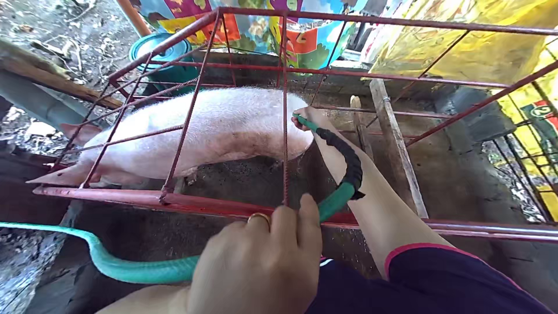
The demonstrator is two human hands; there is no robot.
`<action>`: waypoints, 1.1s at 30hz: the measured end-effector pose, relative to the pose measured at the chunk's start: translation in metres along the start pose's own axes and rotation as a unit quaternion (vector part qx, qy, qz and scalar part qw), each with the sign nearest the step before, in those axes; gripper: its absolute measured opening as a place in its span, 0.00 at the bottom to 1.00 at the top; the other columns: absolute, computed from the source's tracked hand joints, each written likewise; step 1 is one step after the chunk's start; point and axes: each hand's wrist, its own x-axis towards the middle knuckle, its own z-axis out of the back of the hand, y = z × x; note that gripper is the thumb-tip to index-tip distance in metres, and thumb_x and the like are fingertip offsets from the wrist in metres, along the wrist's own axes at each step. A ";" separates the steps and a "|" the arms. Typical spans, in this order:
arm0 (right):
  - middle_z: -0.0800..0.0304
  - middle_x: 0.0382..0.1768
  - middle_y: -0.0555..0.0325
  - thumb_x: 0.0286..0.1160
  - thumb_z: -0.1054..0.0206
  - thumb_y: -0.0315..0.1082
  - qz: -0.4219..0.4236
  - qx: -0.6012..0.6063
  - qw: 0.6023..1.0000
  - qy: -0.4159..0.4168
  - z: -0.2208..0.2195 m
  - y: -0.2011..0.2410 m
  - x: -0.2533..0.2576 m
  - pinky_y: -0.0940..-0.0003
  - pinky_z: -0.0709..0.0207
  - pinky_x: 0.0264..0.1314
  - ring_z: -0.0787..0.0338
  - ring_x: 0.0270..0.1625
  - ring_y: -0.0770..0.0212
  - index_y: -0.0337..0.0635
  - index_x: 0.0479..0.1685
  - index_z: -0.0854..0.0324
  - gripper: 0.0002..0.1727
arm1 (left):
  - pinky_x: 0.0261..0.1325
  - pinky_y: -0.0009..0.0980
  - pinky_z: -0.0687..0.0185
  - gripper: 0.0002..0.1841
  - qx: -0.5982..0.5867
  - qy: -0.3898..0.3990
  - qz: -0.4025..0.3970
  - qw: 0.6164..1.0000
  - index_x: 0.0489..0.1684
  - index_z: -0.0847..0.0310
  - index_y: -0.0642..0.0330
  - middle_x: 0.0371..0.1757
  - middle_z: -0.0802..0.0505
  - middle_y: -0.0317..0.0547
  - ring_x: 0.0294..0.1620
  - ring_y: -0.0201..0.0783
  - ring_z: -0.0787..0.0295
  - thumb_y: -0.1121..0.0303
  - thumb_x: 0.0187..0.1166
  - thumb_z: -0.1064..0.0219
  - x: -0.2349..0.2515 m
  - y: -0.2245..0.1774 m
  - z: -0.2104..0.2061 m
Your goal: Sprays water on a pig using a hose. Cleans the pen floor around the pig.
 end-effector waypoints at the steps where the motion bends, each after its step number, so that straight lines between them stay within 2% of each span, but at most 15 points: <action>1: 0.16 0.25 0.62 0.91 0.48 0.41 -0.021 0.003 1.000 -0.014 -0.001 -0.003 0.007 0.79 0.26 0.20 0.19 0.19 0.72 0.42 0.48 0.23 0.13 | 0.11 0.35 0.38 0.18 -0.003 0.002 0.001 1.000 0.56 0.09 0.62 0.23 0.14 0.47 0.13 0.45 0.23 0.60 0.89 0.43 -0.003 -0.004 -0.006; 3: 0.17 0.23 0.62 0.90 0.47 0.41 -0.065 0.019 0.997 -0.034 -0.009 -0.002 0.014 0.79 0.29 0.16 0.22 0.16 0.72 0.43 0.47 0.24 0.12 | 0.11 0.34 0.40 0.19 -0.011 0.012 0.003 1.000 0.56 0.09 0.61 0.22 0.15 0.45 0.12 0.43 0.26 0.59 0.89 0.43 -0.007 -0.011 -0.013; 6: 0.21 0.18 0.62 0.91 0.46 0.41 -0.086 0.028 0.996 -0.019 -0.029 0.006 0.010 0.80 0.32 0.11 0.25 0.12 0.72 0.44 0.44 0.26 0.11 | 0.11 0.32 0.42 0.18 -0.022 0.024 0.015 0.999 0.58 0.09 0.60 0.22 0.16 0.44 0.11 0.41 0.28 0.60 0.88 0.41 -0.011 -0.020 -0.016; 10: 0.19 0.22 0.62 0.90 0.46 0.41 -0.089 0.038 0.995 0.000 -0.045 0.011 0.016 0.80 0.34 0.11 0.26 0.12 0.72 0.45 0.44 0.25 0.10 | 0.11 0.32 0.41 0.16 -0.026 0.023 0.025 0.999 0.57 0.08 0.60 0.21 0.17 0.44 0.11 0.41 0.28 0.62 0.88 0.40 -0.013 -0.030 -0.022; 14: 0.22 0.19 0.65 0.91 0.47 0.40 -0.059 0.028 0.998 -0.009 -0.034 0.016 0.017 0.81 0.34 0.12 0.27 0.12 0.74 0.46 0.43 0.25 0.11 | 0.11 0.31 0.40 0.16 -0.026 0.002 0.037 0.999 0.54 0.08 0.59 0.21 0.17 0.42 0.11 0.40 0.27 0.63 0.86 0.41 -0.014 -0.033 -0.034; 17: 0.23 0.17 0.66 0.92 0.50 0.44 -0.028 0.025 0.999 0.014 -0.017 0.019 0.021 0.82 0.35 0.12 0.28 0.12 0.75 0.46 0.38 0.25 0.15 | 0.10 0.30 0.40 0.15 -0.037 -0.004 0.034 0.999 0.54 0.08 0.58 0.21 0.17 0.42 0.11 0.39 0.28 0.64 0.85 0.40 -0.017 -0.037 -0.038; 20: 0.23 0.18 0.66 0.91 0.49 0.42 -0.038 0.028 0.999 0.003 -0.018 0.032 0.007 0.82 0.36 0.12 0.29 0.11 0.75 0.46 0.37 0.26 0.14 | 0.11 0.30 0.38 0.16 -0.049 -0.004 0.026 0.998 0.54 0.08 0.58 0.21 0.17 0.42 0.12 0.40 0.27 0.61 0.86 0.40 -0.024 -0.042 -0.038; 24: 0.23 0.19 0.65 0.90 0.47 0.42 -0.053 0.035 0.997 -0.038 -0.014 0.036 -0.005 0.81 0.33 0.12 0.27 0.12 0.74 0.47 0.41 0.27 0.11 | 0.12 0.30 0.38 0.16 -0.061 -0.019 0.023 0.998 0.54 0.08 0.58 0.22 0.16 0.42 0.12 0.39 0.27 0.60 0.86 0.39 -0.035 -0.048 -0.038; 28: 0.23 0.19 0.65 0.90 0.49 0.41 -0.055 -0.013 0.996 -0.074 -0.002 0.027 -0.021 0.80 0.32 0.13 0.27 0.12 0.73 0.47 0.43 0.27 0.11 | 0.11 0.29 0.39 0.16 -0.062 -0.035 0.024 0.997 0.53 0.08 0.58 0.22 0.16 0.41 0.11 0.39 0.27 0.60 0.86 0.40 -0.053 -0.053 -0.034; 33: 0.22 0.21 0.63 0.90 0.48 0.39 -0.015 -0.045 0.997 -0.067 -0.001 0.008 -0.052 0.78 0.31 0.15 0.26 0.14 0.72 0.46 0.45 0.26 0.09 | 0.12 0.30 0.39 0.17 -0.081 -0.047 0.021 0.995 0.55 0.08 0.59 0.21 0.18 0.42 0.12 0.40 0.27 0.60 0.87 0.41 -0.087 -0.072 -0.017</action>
